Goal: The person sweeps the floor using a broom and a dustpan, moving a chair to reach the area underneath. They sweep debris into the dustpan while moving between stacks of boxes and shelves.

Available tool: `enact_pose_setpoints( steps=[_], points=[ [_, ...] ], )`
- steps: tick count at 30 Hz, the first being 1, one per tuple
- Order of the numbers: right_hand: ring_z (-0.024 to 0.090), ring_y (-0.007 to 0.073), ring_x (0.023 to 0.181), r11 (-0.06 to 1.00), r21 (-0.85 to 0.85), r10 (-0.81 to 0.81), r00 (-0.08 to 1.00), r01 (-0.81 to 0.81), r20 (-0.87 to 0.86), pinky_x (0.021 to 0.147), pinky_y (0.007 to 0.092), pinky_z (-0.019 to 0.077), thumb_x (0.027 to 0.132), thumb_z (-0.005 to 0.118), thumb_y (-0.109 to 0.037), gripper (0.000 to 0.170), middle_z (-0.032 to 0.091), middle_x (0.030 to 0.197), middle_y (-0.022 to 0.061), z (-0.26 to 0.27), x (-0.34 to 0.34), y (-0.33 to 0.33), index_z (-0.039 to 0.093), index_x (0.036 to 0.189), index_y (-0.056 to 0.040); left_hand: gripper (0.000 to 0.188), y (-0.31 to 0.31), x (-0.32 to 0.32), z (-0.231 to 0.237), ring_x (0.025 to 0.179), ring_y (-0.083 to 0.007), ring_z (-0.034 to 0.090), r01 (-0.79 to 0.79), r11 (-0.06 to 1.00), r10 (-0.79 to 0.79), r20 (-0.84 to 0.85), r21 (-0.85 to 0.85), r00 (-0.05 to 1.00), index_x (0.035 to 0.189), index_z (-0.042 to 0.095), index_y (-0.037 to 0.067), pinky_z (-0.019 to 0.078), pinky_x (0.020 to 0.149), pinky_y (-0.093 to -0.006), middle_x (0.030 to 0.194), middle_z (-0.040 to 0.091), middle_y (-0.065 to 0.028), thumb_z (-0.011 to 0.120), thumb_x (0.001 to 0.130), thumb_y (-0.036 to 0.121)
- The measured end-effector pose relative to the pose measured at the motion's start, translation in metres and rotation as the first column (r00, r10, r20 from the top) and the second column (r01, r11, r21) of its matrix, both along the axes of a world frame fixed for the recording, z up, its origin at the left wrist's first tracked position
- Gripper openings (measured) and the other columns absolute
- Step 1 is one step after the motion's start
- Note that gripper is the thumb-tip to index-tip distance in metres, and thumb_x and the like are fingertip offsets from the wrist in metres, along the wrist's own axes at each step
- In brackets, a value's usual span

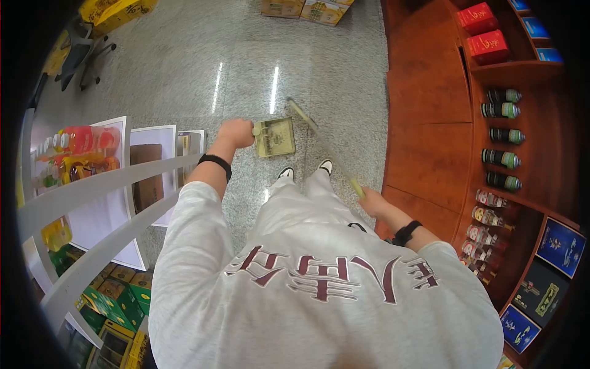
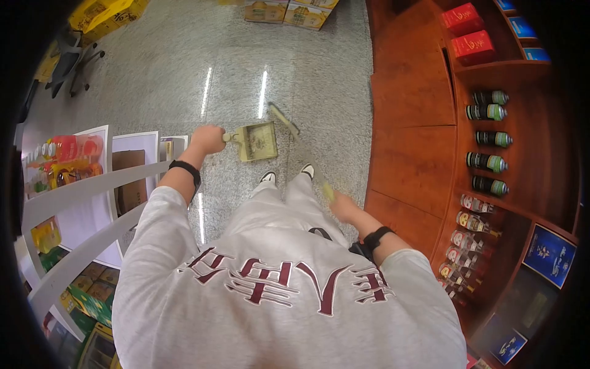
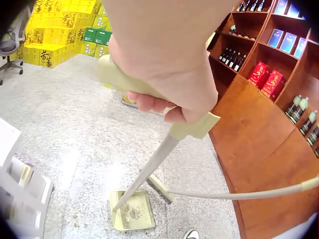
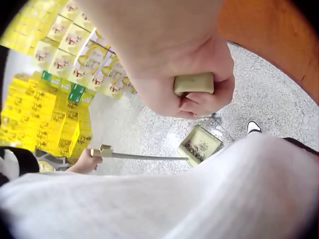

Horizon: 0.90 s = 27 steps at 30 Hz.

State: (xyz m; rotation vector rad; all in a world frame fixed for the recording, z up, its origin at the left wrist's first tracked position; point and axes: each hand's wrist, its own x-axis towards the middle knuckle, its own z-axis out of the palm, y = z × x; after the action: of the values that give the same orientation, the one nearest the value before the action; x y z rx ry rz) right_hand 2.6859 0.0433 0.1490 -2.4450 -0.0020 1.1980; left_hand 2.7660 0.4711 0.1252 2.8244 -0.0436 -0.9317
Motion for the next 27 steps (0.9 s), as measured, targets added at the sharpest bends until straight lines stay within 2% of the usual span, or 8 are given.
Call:
enact_pose_setpoints(
  steps=[9,18,20,21,23,24,25,27],
  points=[
    [0.047,0.0155,0.04,0.96,0.142,-0.151,0.871,0.242,-0.467,0.035,0.0315,0.0332,0.076,0.051,-0.007,0.014,0.049,0.055,0.0064,-0.015,0.059,-0.014,0.055,0.085,0.0024,0.018,0.001,-0.003,-0.014,0.08,-0.0306,0.062,0.029,0.999,-0.033,0.116,0.039,0.993,0.081,0.065,0.011,0.0497,0.071,-0.041,0.08,0.064,-0.0131,0.055,0.07,0.021],
    [0.043,0.0104,0.041,0.959,0.27,-0.004,0.953,0.09,-0.303,0.036,0.0256,0.0339,0.076,0.056,-0.009,0.04,0.047,0.056,0.0028,0.092,0.099,-0.105,0.055,0.115,-0.0043,0.019,-0.032,-0.073,-0.006,0.077,-0.0325,0.062,-0.126,0.991,0.122,0.101,0.036,0.987,0.079,0.063,0.01,0.0493,0.067,-0.0434,0.08,0.064,-0.0141,0.056,0.068,0.023],
    [0.042,0.009,0.041,0.958,0.283,0.059,0.995,-0.034,-0.079,0.037,0.026,0.0357,0.077,0.058,-0.012,0.05,0.05,0.059,0.0031,0.077,0.109,-0.13,0.048,0.125,-0.0083,0.02,-0.051,-0.107,0.0,0.079,-0.0339,0.061,-0.421,0.907,0.417,0.12,0.009,0.901,0.082,0.062,0.01,0.0486,0.069,-0.0444,0.081,0.064,-0.0146,0.057,0.069,0.025],
    [0.055,0.0207,0.049,0.984,0.174,0.064,0.993,-0.046,-0.099,0.046,0.0332,0.0439,0.076,0.058,-0.01,0.051,0.058,0.067,0.0125,0.097,0.119,-0.113,0.047,0.125,-0.0076,0.02,-0.064,-0.123,0.002,0.079,-0.0339,0.061,-0.452,0.892,0.447,0.119,0.02,0.887,0.082,0.062,0.01,0.0486,0.069,-0.0444,0.081,0.064,-0.0146,0.057,0.069,0.025],
    [0.058,0.029,0.061,0.958,0.188,0.206,0.976,-0.215,0.066,0.054,0.0372,0.0455,0.076,0.056,-0.01,0.048,0.06,0.073,0.0183,0.069,0.136,-0.102,0.047,0.123,-0.0058,0.021,-0.086,-0.149,0.006,0.079,-0.037,0.06,-0.793,0.609,0.776,0.223,-0.018,0.591,0.081,0.063,0.008,0.0476,0.072,-0.0453,0.079,0.063,-0.0187,0.057,0.07,0.025],
    [0.061,0.0373,0.072,0.924,0.175,0.296,0.926,-0.34,0.235,0.062,0.0411,0.0471,0.076,0.055,-0.009,0.046,0.061,0.08,0.0241,0.057,0.142,-0.094,0.048,0.121,-0.0039,0.021,-0.09,-0.161,0.006,0.079,-0.037,0.06,-0.814,0.581,0.793,0.225,-0.004,0.566,0.081,0.063,0.008,0.0476,0.072,-0.0453,0.079,0.063,-0.0187,0.057,0.07,0.025],
    [0.053,0.0456,0.091,0.938,0.133,0.3,0.941,-0.321,0.158,0.074,0.0461,0.0443,0.077,0.05,-0.008,0.038,0.057,0.09,0.03,0.051,0.156,-0.074,0.051,0.114,-0.0002,0.023,-0.093,-0.17,0.005,0.081,-0.0364,0.06,-0.877,0.48,0.855,0.219,0.007,0.47,0.083,0.062,0.009,0.0476,0.073,-0.0455,0.082,0.063,-0.0176,0.058,0.07,0.027],
    [0.056,0.0441,0.088,0.882,0.029,0.452,0.862,-0.47,0.232,0.073,0.0458,0.0452,0.077,0.048,-0.007,0.033,0.058,0.09,0.0297,0.028,0.187,-0.042,0.051,0.108,0.0025,0.025,-0.095,-0.184,0.005,0.083,-0.0358,0.06,-0.938,0.345,0.915,0.216,0.012,0.34,0.085,0.062,0.009,0.0476,0.074,-0.0458,0.085,0.064,-0.0165,0.059,0.071,0.029]
  ],
)
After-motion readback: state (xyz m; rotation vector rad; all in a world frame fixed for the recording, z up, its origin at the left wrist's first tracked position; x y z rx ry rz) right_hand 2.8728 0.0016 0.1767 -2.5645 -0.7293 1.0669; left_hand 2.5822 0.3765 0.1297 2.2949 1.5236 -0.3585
